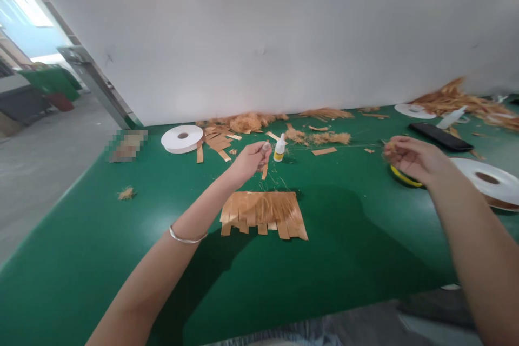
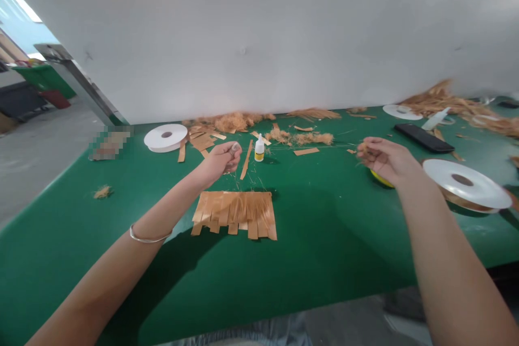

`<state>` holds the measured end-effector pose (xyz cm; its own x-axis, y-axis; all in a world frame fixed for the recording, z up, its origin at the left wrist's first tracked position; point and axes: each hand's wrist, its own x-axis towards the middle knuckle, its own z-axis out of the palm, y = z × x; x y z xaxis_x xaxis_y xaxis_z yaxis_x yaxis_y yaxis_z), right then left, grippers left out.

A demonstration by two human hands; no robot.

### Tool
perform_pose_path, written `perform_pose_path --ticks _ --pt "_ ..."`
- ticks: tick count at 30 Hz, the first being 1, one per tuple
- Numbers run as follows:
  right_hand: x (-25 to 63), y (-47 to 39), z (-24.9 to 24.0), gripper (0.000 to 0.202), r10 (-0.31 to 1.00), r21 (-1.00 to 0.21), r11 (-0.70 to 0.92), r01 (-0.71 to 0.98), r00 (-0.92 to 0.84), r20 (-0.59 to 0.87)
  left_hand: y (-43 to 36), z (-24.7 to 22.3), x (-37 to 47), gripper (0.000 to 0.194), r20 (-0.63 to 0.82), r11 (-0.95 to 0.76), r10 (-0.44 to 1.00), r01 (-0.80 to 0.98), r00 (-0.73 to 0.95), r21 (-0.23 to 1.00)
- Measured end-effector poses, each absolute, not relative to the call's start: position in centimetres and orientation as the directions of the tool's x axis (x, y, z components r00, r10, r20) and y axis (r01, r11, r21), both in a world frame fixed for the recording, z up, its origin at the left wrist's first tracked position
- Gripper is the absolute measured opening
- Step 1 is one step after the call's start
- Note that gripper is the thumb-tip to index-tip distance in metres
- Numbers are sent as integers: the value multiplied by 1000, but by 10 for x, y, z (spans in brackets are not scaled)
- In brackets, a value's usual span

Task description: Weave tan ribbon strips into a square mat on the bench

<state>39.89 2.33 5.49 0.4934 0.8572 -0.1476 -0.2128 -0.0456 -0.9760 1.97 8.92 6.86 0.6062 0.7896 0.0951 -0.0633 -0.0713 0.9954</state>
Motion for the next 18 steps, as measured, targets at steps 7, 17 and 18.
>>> perform_pose_path --ticks 7,17,18 --pt "343 36 55 14 902 -995 61 -73 432 24 90 65 20 25 113 -66 808 -101 578 993" --pt "210 50 83 23 956 -939 256 231 -201 212 67 81 23 33 177 -451 778 340 603 826" --pt "205 51 83 26 952 -943 243 227 -241 187 66 80 22 27 222 -524 767 388 602 758"
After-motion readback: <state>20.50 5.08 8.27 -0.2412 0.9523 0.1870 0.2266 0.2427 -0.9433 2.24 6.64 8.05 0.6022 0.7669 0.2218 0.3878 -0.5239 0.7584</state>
